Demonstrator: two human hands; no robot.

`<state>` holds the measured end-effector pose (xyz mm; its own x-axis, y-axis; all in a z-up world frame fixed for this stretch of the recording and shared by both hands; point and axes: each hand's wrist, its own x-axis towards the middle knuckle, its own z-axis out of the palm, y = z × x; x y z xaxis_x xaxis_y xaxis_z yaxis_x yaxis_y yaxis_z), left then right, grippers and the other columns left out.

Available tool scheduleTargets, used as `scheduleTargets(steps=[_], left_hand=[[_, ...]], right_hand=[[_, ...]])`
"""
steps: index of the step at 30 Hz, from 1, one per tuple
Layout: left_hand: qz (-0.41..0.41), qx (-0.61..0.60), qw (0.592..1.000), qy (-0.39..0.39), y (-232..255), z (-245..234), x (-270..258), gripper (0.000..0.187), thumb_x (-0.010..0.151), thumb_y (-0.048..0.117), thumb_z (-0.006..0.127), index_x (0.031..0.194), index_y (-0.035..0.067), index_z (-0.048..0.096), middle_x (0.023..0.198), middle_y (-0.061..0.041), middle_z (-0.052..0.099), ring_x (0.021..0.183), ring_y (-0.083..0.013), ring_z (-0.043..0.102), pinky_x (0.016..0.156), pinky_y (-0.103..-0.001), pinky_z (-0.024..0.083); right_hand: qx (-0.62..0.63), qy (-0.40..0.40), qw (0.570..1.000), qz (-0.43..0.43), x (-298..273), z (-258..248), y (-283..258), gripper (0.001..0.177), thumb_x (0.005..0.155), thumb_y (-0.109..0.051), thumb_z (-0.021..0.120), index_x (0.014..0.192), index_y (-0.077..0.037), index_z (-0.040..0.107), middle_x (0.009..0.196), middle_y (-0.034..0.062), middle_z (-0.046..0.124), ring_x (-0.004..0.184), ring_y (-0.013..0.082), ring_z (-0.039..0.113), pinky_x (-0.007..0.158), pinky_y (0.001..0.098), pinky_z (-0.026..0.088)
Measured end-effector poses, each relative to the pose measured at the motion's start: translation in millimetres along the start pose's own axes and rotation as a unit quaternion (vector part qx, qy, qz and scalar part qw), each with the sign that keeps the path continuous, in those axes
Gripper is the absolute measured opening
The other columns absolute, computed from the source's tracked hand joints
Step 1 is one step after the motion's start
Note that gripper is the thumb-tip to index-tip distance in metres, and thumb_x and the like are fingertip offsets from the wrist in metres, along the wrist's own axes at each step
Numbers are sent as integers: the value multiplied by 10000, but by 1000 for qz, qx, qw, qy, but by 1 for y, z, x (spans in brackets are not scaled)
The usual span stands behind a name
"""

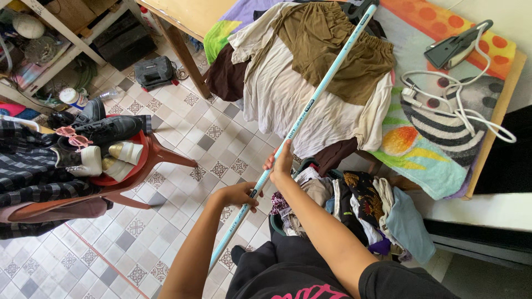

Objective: The person uses a long pole to lift clothes on hangers and place them onto an overhead clothesline. They repeatedly pick up garments from a table, hook them onto the pole, and hang them outside.

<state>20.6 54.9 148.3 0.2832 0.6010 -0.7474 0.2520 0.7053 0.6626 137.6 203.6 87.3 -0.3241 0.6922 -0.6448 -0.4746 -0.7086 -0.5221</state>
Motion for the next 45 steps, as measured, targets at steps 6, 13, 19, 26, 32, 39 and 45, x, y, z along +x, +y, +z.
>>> scheduleTargets(steps=[6, 13, 19, 26, 32, 39, 45], left_hand=[[-1, -8, 1000, -2, 14, 8, -9, 495, 918, 113, 671, 1396, 159, 548, 998, -59, 685, 893, -165, 775, 781, -337, 594], [27, -46, 999, -2, 25, 5, 10, 559, 944, 122, 640, 1477, 180, 483, 1000, -49, 645, 876, -159, 759, 774, -356, 581], [54, 18, 998, 11, 33, 2, 8, 514, 938, 124, 673, 1420, 157, 497, 984, -65, 742, 932, -141, 752, 752, -335, 524], [31, 115, 989, 91, 20, -8, -14, 544, 783, 125, 818, 1267, 109, 568, 956, -26, 764, 947, -168, 719, 791, -341, 542], [82, 77, 978, 174, -47, -22, -10, 478, 713, 122, 887, 1106, 42, 627, 894, -44, 732, 901, -200, 696, 799, -337, 541], [118, -8, 904, 410, -133, -6, -18, 381, 759, 139, 840, 1090, 72, 664, 928, -54, 701, 898, -209, 688, 819, -363, 561], [-8, -69, 787, 614, -206, 44, -45, 400, 782, 245, 802, 1124, 73, 684, 1024, -165, 760, 970, -344, 724, 855, -435, 564]], right_hand=[[-21, 20, 999, -17, -2, -2, -9, 579, 985, -690, 431, 907, -117, 419, 594, 56, 384, 435, 190, 376, 436, 374, 358], [-40, 14, 999, -27, 1, 11, -42, 557, 992, -667, 446, 895, -121, 398, 602, 41, 388, 445, 181, 374, 431, 369, 367], [-44, 12, 999, -31, -5, 25, -52, 572, 997, -683, 452, 865, -128, 404, 576, 24, 363, 425, 156, 346, 403, 337, 328], [-74, -51, 992, -85, -50, 76, -40, 545, 1003, -654, 443, 820, -143, 389, 534, 15, 337, 377, 132, 313, 352, 315, 311], [-112, -171, 968, -143, -71, 136, -37, 555, 1020, -637, 425, 796, -129, 402, 516, 22, 375, 355, 130, 359, 332, 307, 335], [-126, -310, 922, -194, -86, 230, -41, 541, 1061, -566, 411, 759, -118, 386, 477, 26, 370, 330, 130, 374, 308, 308, 350], [-127, -420, 871, -221, -140, 322, -36, 523, 1064, -533, 427, 762, -108, 394, 483, 20, 373, 321, 130, 373, 301, 304, 339]])
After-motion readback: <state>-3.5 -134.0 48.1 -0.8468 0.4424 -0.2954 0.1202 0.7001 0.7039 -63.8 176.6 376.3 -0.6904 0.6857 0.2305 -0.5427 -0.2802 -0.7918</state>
